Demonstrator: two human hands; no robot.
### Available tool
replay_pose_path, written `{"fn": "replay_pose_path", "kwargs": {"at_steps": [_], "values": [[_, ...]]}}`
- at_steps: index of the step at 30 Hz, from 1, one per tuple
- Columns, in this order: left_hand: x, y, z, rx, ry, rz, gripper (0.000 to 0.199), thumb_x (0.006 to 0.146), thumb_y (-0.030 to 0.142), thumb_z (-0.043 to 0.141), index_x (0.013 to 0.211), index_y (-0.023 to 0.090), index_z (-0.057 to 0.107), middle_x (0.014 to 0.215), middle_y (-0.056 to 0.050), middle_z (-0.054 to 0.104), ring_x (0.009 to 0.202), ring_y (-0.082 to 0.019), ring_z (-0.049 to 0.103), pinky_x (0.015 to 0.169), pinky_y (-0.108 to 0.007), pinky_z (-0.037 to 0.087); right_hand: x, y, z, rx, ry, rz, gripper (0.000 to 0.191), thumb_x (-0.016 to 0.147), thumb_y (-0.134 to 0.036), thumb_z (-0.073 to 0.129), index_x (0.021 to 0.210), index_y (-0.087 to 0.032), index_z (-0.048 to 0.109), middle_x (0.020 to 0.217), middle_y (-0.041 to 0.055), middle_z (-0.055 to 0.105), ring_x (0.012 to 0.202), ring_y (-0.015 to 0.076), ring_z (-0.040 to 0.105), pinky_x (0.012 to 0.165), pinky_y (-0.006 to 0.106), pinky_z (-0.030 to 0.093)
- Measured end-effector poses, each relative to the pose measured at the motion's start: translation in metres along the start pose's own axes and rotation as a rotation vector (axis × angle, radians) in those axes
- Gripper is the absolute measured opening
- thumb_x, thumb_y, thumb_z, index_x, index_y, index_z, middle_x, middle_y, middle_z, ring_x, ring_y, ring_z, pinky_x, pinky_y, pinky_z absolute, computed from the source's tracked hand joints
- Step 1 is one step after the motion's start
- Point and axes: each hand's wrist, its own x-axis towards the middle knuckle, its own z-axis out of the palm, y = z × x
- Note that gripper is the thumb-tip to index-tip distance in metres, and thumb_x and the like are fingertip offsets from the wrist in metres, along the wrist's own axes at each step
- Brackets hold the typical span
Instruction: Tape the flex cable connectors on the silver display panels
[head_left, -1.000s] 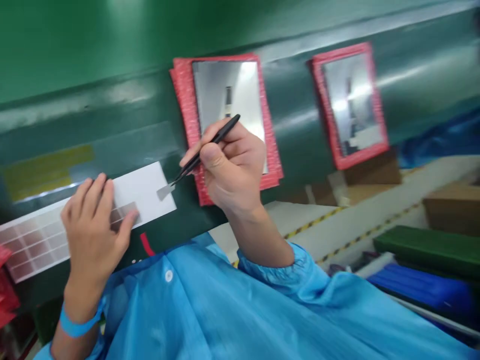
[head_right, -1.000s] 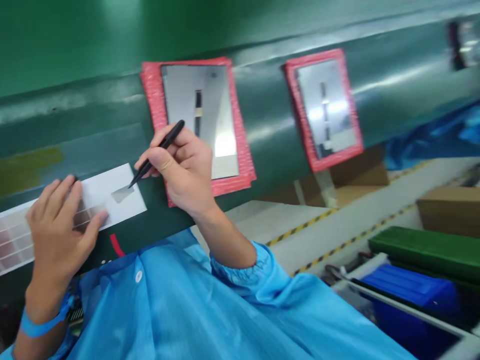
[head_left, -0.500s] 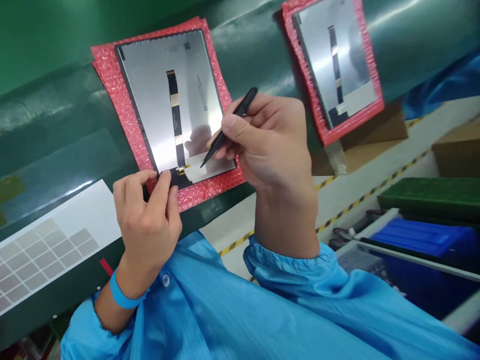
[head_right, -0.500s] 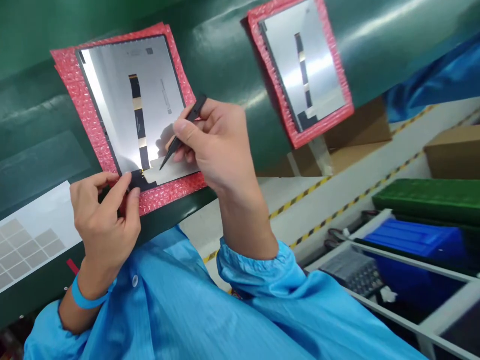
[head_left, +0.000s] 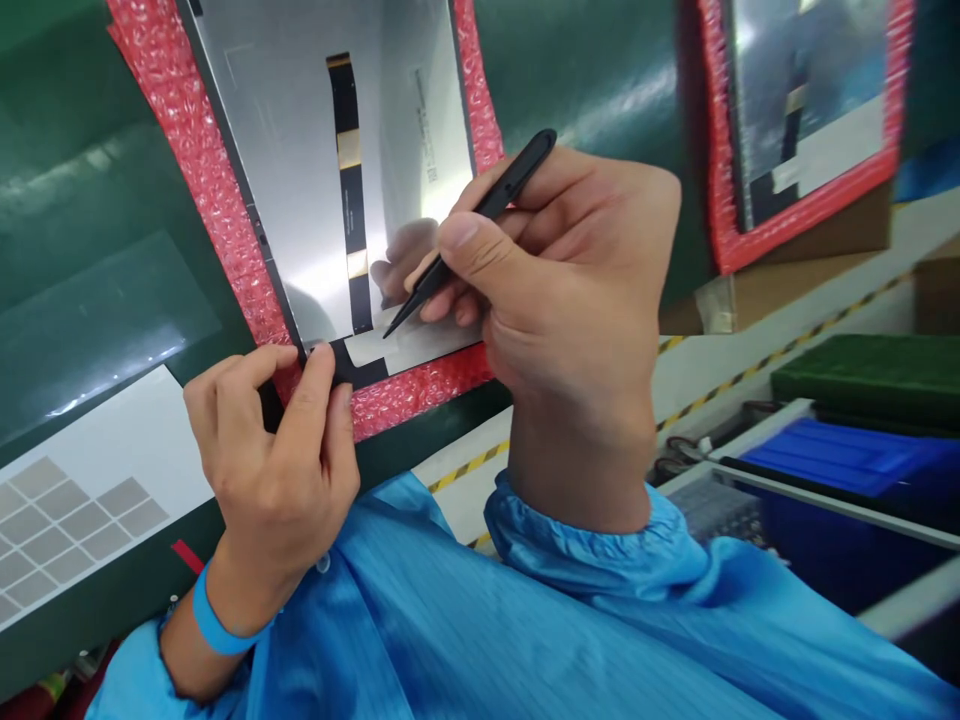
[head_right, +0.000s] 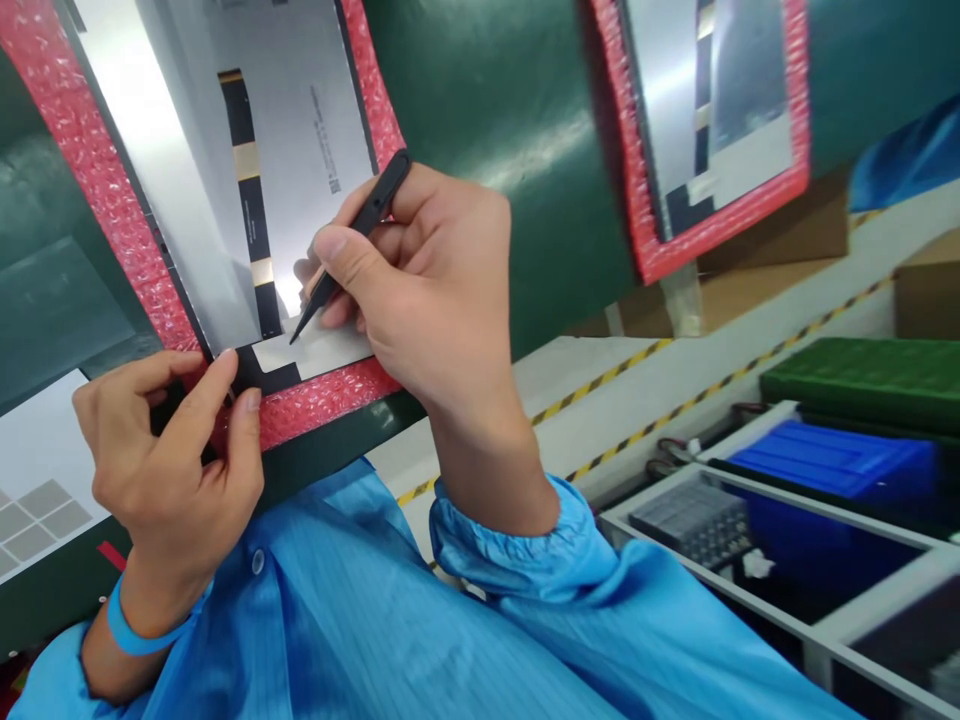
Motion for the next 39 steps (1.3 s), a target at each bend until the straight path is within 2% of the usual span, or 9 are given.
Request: {"fn": "replay_pose_path", "kwargs": {"at_steps": [8, 14, 18, 25, 31, 35, 39], "values": [[-0.001, 0.000, -0.002, 0.006, -0.016, 0.009, 0.034, 0.097, 0.017, 0.074, 0.130, 0.026, 0.077, 0.125, -0.016, 0.071, 0.115, -0.035, 0.066, 0.099, -0.059, 0.055, 0.000, 0.001, 0.000, -0.049, 0.023, 0.010, 0.022, 0.094, -0.029, 0.085, 0.077, -0.026, 0.071, 0.074, -0.0004, 0.078, 0.050, 0.0139, 0.064, 0.045, 0.028, 0.056], [0.002, 0.003, 0.000, 0.012, -0.008, 0.045, 0.028, 0.096, 0.012, 0.073, 0.121, 0.020, 0.080, 0.121, -0.017, 0.071, 0.113, -0.034, 0.066, 0.098, -0.058, 0.054, -0.001, 0.005, -0.001, -0.023, 0.043, 0.003, 0.022, 0.093, -0.029, 0.086, 0.079, -0.026, 0.070, 0.068, -0.0025, 0.072, 0.051, 0.0137, 0.065, 0.045, 0.027, 0.054], [0.004, 0.004, 0.000, 0.017, 0.000, 0.057, 0.027, 0.092, 0.009, 0.075, 0.117, 0.015, 0.081, 0.119, -0.019, 0.071, 0.112, -0.035, 0.066, 0.098, -0.057, 0.054, -0.002, 0.004, -0.001, -0.018, 0.038, 0.011, 0.021, 0.095, -0.026, 0.084, 0.079, -0.025, 0.071, 0.072, -0.0008, 0.075, 0.051, 0.0133, 0.065, 0.045, 0.027, 0.053], [0.003, 0.004, 0.000, 0.016, -0.002, 0.057, 0.028, 0.094, 0.010, 0.072, 0.119, 0.020, 0.080, 0.121, -0.018, 0.072, 0.112, -0.036, 0.066, 0.097, -0.060, 0.055, -0.001, 0.002, 0.000, -0.058, 0.044, 0.022, 0.022, 0.095, -0.028, 0.084, 0.077, -0.025, 0.071, 0.073, 0.0003, 0.078, 0.050, 0.0135, 0.063, 0.044, 0.027, 0.053], [0.004, 0.006, 0.000, 0.016, -0.027, 0.064, 0.031, 0.096, 0.012, 0.071, 0.125, 0.021, 0.079, 0.125, -0.017, 0.070, 0.115, -0.035, 0.063, 0.099, -0.059, 0.053, -0.002, 0.002, 0.001, -0.016, 0.043, -0.005, 0.022, 0.097, -0.018, 0.082, 0.078, -0.022, 0.071, 0.071, -0.0002, 0.077, 0.048, 0.0116, 0.063, 0.043, 0.023, 0.050], [0.005, 0.011, 0.000, 0.094, -0.112, 0.048, 0.032, 0.100, 0.021, 0.071, 0.131, 0.025, 0.079, 0.129, -0.019, 0.067, 0.120, -0.038, 0.056, 0.099, -0.059, 0.051, -0.002, 0.003, 0.001, -0.002, 0.044, -0.023, 0.023, 0.097, -0.014, 0.080, 0.077, -0.023, 0.071, 0.070, -0.0019, 0.077, 0.049, 0.0119, 0.064, 0.043, 0.023, 0.050], [0.001, 0.014, 0.000, 0.145, -0.084, 0.012, 0.036, 0.097, 0.019, 0.074, 0.132, 0.024, 0.080, 0.133, -0.020, 0.063, 0.120, -0.040, 0.053, 0.100, -0.061, 0.047, -0.002, 0.007, 0.001, -0.034, 0.050, -0.051, 0.023, 0.095, -0.012, 0.079, 0.078, -0.024, 0.070, 0.068, -0.0044, 0.074, 0.050, 0.0113, 0.064, 0.043, 0.023, 0.050]]}}
